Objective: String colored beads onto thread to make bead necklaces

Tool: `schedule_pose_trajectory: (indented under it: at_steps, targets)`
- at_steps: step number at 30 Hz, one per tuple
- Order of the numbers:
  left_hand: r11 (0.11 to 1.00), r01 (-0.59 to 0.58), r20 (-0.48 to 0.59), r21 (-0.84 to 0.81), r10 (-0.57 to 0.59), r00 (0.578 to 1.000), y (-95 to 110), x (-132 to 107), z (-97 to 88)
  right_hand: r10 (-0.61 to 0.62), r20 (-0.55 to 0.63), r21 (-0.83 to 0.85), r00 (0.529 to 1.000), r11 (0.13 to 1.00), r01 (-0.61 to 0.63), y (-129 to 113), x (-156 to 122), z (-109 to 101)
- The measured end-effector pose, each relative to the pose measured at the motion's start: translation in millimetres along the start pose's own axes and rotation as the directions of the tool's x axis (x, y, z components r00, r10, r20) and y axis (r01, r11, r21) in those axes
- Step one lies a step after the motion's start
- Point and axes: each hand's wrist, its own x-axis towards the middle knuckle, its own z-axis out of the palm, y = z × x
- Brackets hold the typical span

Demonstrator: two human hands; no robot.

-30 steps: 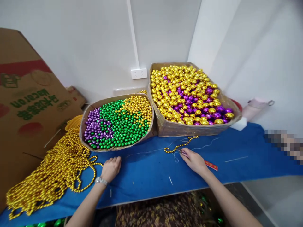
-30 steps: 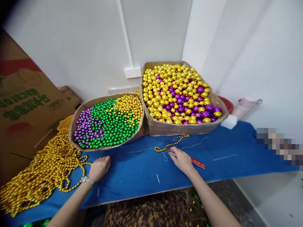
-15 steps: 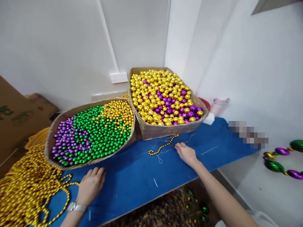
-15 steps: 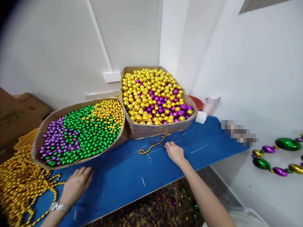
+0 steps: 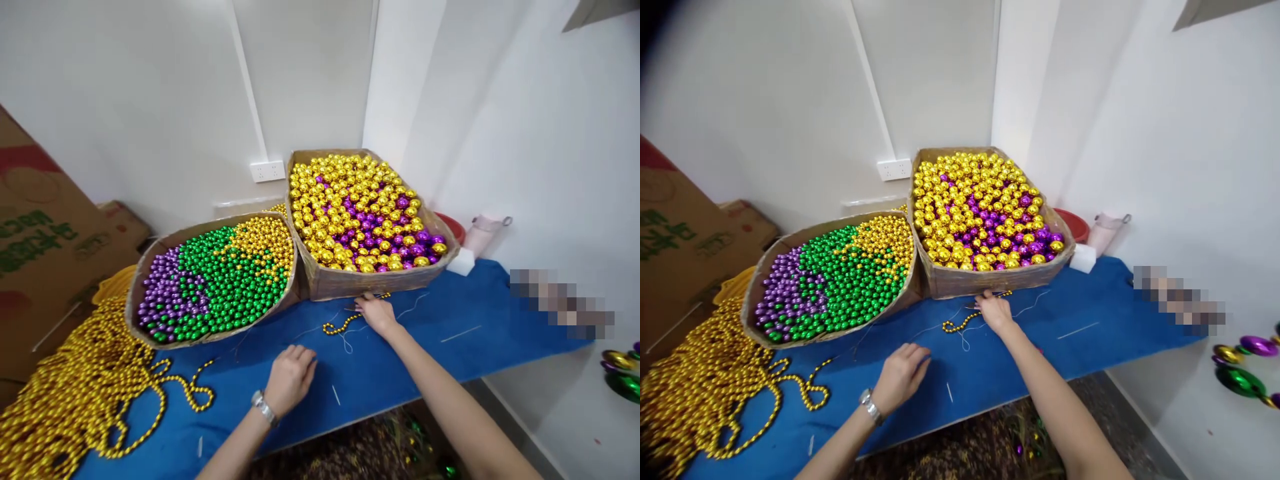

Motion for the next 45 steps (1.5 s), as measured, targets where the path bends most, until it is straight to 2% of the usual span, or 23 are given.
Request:
schedule_pose_trajectory:
  at_steps: [5, 10, 13, 16, 18, 21, 23, 25, 26, 27, 29, 31, 32, 34, 35, 36, 38, 40, 42, 45]
  targets:
    - [0.993, -0.017, 0.043, -0.114, 0.022, 0.999, 22, 7, 7.3, -0.011, -0.006, 0.039, 1.0, 0.999, 0.011, -10, 13, 1]
    - [0.953, 0.006, 0.025, -0.302, 0.002, 1.0, 28, 21, 2.9, -0.014, -0.084, 0.18, 0.996, 0.983, 0.029, 2, -2, -4]
    - [0.902, 0.03, -0.011, -0.431, -0.038, 0.999, 28, 33, -2.7, -0.031, -0.166, 0.303, 0.986, 0.95, 0.081, 5, -18, -18]
    - [0.815, 0.062, -0.075, -0.576, -0.129, 0.989, 34, 52, -11.2, -0.069, -0.264, 0.435, 0.962, 0.881, 0.183, 2, -43, -42]
    - [0.725, 0.036, -0.104, -0.687, -0.147, 0.984, 45, 71, -17.9, -0.086, -0.321, 0.512, 0.943, 0.822, 0.249, -2, -66, -62]
    - [0.528, -0.019, -0.046, -0.849, -0.038, 0.998, 74, 102, -25.9, -0.064, -0.384, 0.603, 0.921, 0.739, 0.303, -4, -106, -88]
    - [0.366, 0.007, 0.049, -0.93, 0.105, 0.993, 97, 117, -27.0, 0.024, -0.425, 0.74, 0.905, 0.585, 0.332, 2, -134, -100]
    - [0.249, 0.093, 0.156, -0.964, 0.247, 0.956, 117, 125, -23.2, 0.185, -0.428, 0.873, 0.885, 0.337, 0.352, 12, -161, -106]
    - [0.228, 0.144, 0.21, -0.963, 0.298, 0.931, 125, 127, -19.5, 0.272, -0.406, 0.91, 0.873, 0.212, 0.357, 19, -174, -108]
    - [0.235, 0.186, 0.259, -0.954, 0.334, 0.906, 131, 127, -15.0, 0.353, -0.374, 0.927, 0.857, 0.114, 0.357, 27, -187, -107]
    - [0.315, 0.207, 0.32, -0.926, 0.368, 0.873, 139, 127, -5.3, 0.492, -0.304, 0.933, 0.816, -0.019, 0.359, 44, -213, -100]
    - [0.447, 0.131, 0.323, -0.885, 0.387, 0.864, 145, 126, 2.3, 0.596, -0.241, 0.937, 0.766, -0.063, 0.344, 63, -238, -84]
    - [0.517, 0.065, 0.307, -0.854, 0.398, 0.865, 149, 127, 4.5, 0.639, -0.219, 0.946, 0.737, -0.044, 0.32, 74, -251, -72]
    - [0.64, -0.09, 0.264, -0.763, 0.435, 0.861, 159, 130, 6.5, 0.711, -0.207, 0.976, 0.672, 0.1, 0.195, 94, -276, -40]
    - [0.686, -0.171, 0.244, -0.707, 0.464, 0.852, 165, 131, 7.2, 0.739, -0.222, 0.97, 0.635, 0.235, 0.066, 104, -288, -23]
    - [0.719, -0.247, 0.23, -0.65, 0.495, 0.838, 172, 133, 8.4, 0.765, -0.248, 0.916, 0.594, 0.385, -0.114, 112, -300, -5]
    - [0.757, -0.366, 0.228, -0.541, 0.551, 0.803, 187, 135, 14.0, 0.797, -0.251, 0.858, 0.55, 0.446, -0.256, 125, -320, 26]
    - [0.779, -0.43, 0.259, -0.456, 0.579, 0.773, 201, 136, 23.8, 0.813, -0.255, 0.809, 0.524, 0.476, -0.345, 131, -336, 48]
    - [0.792, -0.449, 0.306, -0.413, 0.585, 0.751, 213, 136, 34.6, 0.799, -0.271, 0.76, 0.537, 0.52, -0.39, 128, -344, 58]
    - [0.801, -0.441, 0.354, -0.405, 0.582, 0.732, 223, 135, 45.6, 0.701, -0.297, 0.703, 0.648, 0.62, -0.348, 114, -341, 58]
